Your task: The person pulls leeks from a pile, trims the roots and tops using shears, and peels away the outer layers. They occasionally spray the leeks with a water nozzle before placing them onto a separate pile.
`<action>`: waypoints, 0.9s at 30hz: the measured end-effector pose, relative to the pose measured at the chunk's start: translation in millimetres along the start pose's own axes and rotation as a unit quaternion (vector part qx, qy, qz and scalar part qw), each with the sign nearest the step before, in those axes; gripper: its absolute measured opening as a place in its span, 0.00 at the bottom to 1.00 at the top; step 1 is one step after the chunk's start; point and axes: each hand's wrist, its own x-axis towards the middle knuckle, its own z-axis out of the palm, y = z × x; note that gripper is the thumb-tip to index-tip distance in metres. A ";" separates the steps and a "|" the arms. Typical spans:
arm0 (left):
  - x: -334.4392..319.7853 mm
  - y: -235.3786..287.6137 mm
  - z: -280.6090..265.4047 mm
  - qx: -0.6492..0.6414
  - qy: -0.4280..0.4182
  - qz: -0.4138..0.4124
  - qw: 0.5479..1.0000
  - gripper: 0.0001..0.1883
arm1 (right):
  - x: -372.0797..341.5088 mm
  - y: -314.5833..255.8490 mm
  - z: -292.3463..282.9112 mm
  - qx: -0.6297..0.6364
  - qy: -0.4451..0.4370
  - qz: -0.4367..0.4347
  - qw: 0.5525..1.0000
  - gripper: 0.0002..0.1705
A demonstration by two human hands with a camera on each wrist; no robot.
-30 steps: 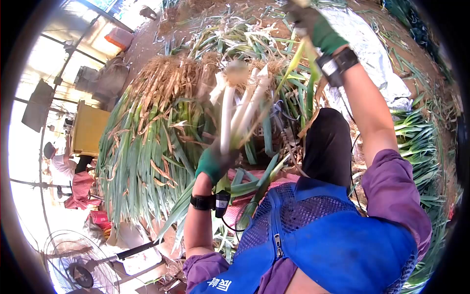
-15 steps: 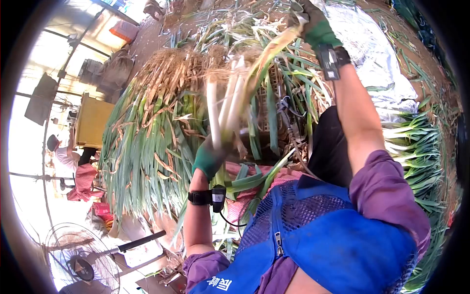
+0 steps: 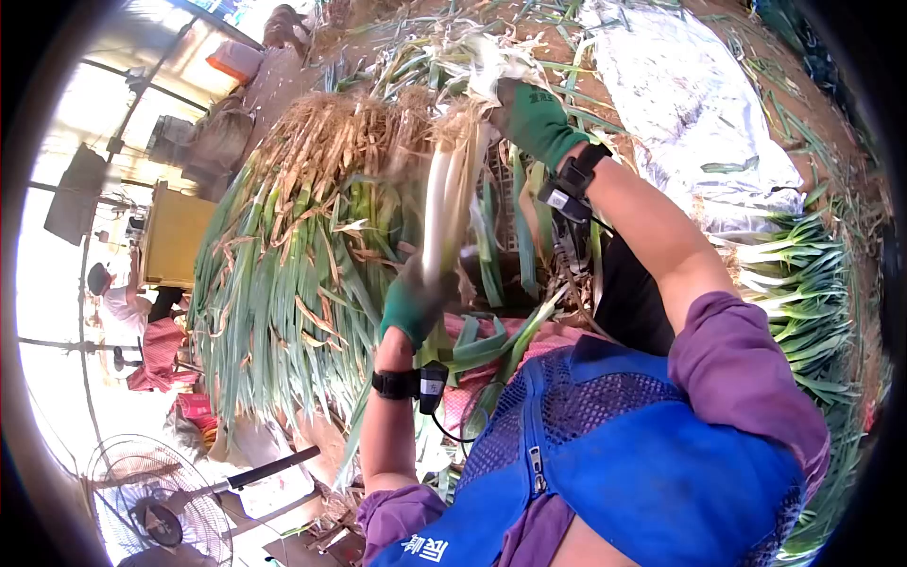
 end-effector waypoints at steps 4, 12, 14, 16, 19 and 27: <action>12.8 5.8 5.0 0.040 -0.001 0.007 0.999 0.16 | 2.6 -8.5 -34.1 -0.052 0.047 0.062 0.996 0.15; -2.1 37.3 -7.2 -0.088 -0.022 -0.039 0.995 0.20 | 36.5 142.9 -19.8 -0.316 0.050 0.063 0.945 0.12; -6.2 28.5 -18.6 -0.187 -0.030 -0.044 0.981 0.20 | 40.1 135.9 -84.0 -0.408 -0.096 0.121 0.900 0.18; -3.7 -1.5 -34.4 -0.139 0.013 -0.014 0.990 0.13 | 22.1 193.6 -111.8 -0.361 -0.041 0.160 0.918 0.17; -4.3 -37.7 -75.9 -0.147 0.050 0.027 0.988 0.13 | -11.5 265.6 -173.9 -0.233 0.116 0.260 0.930 0.19; -39.7 -5.7 -252.6 -0.097 0.218 0.083 0.968 0.20 | -327.0 367.3 -176.7 -0.288 -0.477 0.345 0.755 0.23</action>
